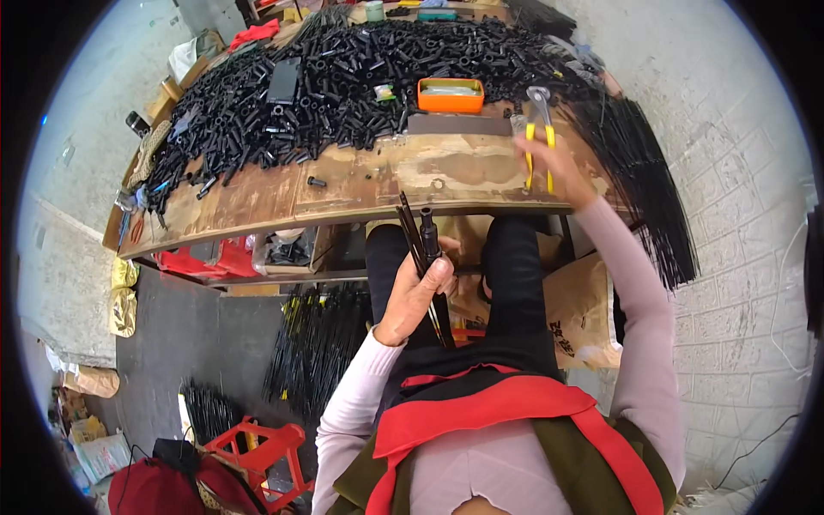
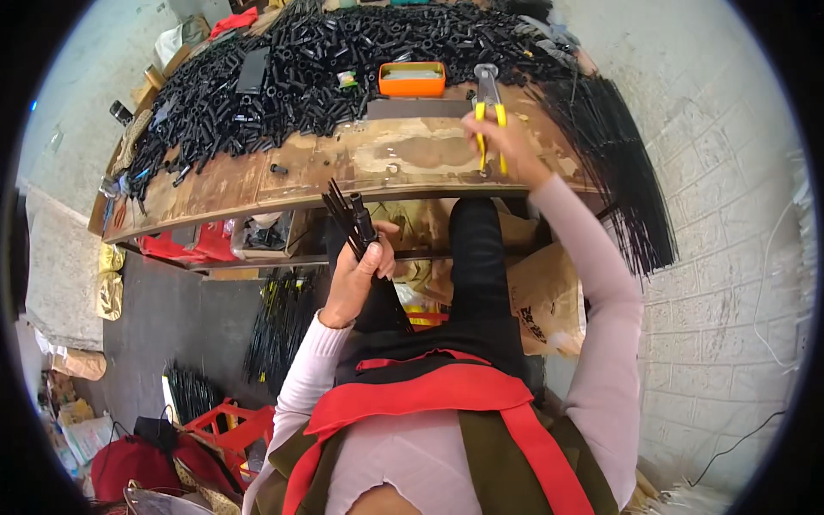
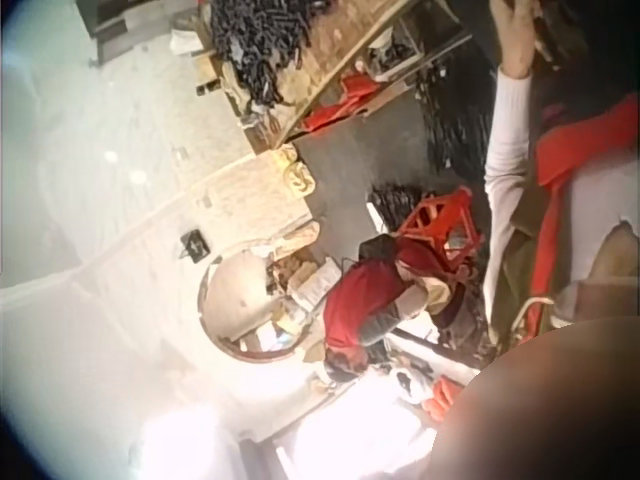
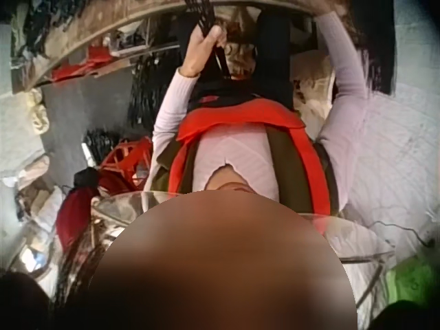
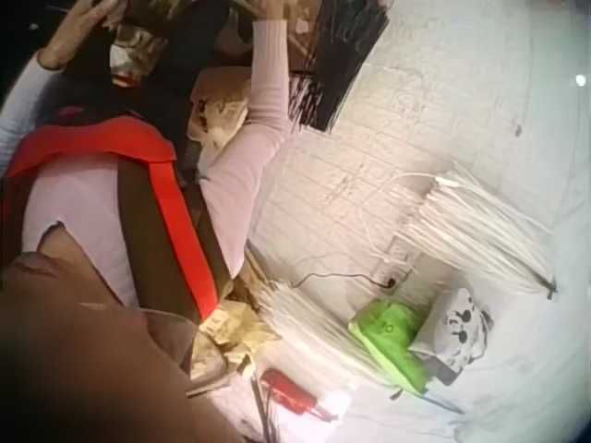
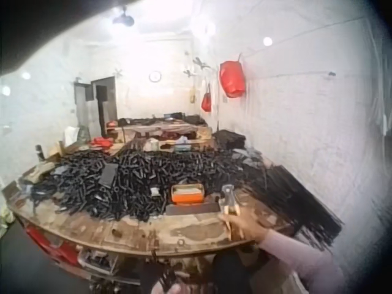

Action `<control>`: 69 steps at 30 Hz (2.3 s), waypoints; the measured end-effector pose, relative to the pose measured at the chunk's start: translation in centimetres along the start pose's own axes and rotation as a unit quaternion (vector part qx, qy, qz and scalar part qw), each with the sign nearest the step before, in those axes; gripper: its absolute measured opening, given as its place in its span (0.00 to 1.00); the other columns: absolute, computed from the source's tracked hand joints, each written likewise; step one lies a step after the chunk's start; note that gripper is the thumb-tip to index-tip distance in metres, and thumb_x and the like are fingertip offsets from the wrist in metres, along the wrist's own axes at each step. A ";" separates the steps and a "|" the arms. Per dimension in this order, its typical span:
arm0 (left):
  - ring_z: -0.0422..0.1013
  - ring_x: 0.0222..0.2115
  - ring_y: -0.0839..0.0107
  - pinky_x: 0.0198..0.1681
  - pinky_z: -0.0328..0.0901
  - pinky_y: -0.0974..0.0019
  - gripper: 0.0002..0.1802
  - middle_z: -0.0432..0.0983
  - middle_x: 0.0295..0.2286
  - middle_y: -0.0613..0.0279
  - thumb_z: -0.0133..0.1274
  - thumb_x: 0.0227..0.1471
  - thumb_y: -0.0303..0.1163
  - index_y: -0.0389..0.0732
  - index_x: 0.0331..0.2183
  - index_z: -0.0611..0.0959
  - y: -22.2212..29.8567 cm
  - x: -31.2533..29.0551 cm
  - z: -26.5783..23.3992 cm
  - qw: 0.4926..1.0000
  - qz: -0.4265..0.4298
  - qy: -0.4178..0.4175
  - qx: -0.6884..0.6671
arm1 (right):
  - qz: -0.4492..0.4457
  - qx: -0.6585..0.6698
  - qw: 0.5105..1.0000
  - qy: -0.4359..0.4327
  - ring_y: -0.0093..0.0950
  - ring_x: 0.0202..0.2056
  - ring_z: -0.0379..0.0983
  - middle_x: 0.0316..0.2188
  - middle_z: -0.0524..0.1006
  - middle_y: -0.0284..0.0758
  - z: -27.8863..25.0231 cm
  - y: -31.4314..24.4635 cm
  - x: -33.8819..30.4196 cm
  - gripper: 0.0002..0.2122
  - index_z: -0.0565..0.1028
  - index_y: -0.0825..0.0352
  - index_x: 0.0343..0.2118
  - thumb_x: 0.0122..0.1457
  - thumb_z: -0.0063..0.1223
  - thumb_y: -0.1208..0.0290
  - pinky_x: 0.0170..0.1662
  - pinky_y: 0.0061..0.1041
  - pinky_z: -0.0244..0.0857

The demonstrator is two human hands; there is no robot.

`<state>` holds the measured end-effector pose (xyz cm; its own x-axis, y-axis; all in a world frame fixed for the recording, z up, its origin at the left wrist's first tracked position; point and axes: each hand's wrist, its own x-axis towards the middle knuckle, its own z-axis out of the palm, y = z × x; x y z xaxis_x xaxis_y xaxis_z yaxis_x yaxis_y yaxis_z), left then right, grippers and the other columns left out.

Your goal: Assembling and preparing bundles of black cables using hand tools at a workbench.

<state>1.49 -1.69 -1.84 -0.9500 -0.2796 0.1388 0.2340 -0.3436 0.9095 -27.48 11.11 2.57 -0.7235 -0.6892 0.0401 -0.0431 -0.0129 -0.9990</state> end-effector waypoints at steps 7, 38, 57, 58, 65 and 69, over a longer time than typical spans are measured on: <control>0.59 0.24 0.80 0.30 0.57 0.74 0.40 0.63 0.22 0.70 0.34 0.63 0.59 0.30 0.56 0.65 0.2 0.1 1.3 0.999 0.034 -0.042 0.002 | 0.015 0.056 0.991 -0.118 0.24 0.26 0.73 0.27 0.75 0.36 8.8 -0.5 -13.8 0.05 0.74 0.74 0.35 0.59 0.53 0.78 0.27 0.20 0.66; 0.59 0.23 0.81 0.29 0.56 0.75 0.39 0.65 0.23 0.71 0.36 0.63 0.59 0.30 0.54 0.69 -0.6 1.8 2.0 0.999 -0.005 0.001 0.035 | -0.080 0.096 0.991 0.053 0.28 0.29 0.75 0.30 0.74 0.40 5.7 1.8 -13.8 0.05 0.70 0.71 0.31 0.56 0.53 0.85 0.33 0.21 0.69; 0.58 0.24 0.83 0.34 0.56 0.76 0.42 0.64 0.22 0.74 0.38 0.61 0.61 0.30 0.56 0.68 0.4 1.1 2.9 0.997 -0.020 -0.066 0.042 | -0.107 0.139 0.982 -0.068 0.27 0.33 0.78 0.31 0.79 0.41 9.3 -0.7 -14.9 0.08 0.71 0.75 0.37 0.55 0.56 0.88 0.39 0.24 0.73; 0.58 0.24 0.83 0.34 0.56 0.76 0.42 0.64 0.22 0.74 0.38 0.61 0.61 0.30 0.56 0.68 0.4 1.0 2.8 0.997 -0.020 -0.065 0.041 | -0.106 0.138 0.982 -0.069 0.27 0.33 0.78 0.31 0.79 0.41 9.3 -0.7 -14.9 0.08 0.71 0.75 0.37 0.55 0.56 0.88 0.39 0.24 0.73; 0.58 0.25 0.83 0.35 0.56 0.76 0.40 0.64 0.23 0.74 0.39 0.62 0.60 0.30 0.56 0.68 0.5 0.8 2.7 0.997 -0.022 -0.066 0.030 | -0.119 0.135 0.981 -0.070 0.26 0.34 0.78 0.31 0.79 0.40 9.5 -0.4 -14.8 0.08 0.71 0.74 0.37 0.55 0.57 0.87 0.40 0.23 0.72; 0.57 0.25 0.83 0.35 0.57 0.76 0.38 0.64 0.23 0.74 0.38 0.63 0.58 0.30 0.56 0.68 0.3 0.8 2.6 0.997 -0.018 -0.069 0.024 | -0.110 0.112 0.985 -0.067 0.26 0.34 0.78 0.31 0.79 0.40 9.7 -1.1 -14.9 0.08 0.71 0.74 0.37 0.55 0.57 0.87 0.40 0.23 0.72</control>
<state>0.28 0.33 -0.42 -0.9776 -0.1417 0.1559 0.1930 -0.3063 0.9321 -9.97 14.41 2.83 -0.6156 -0.7414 0.2672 -0.0242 -0.3211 -0.9467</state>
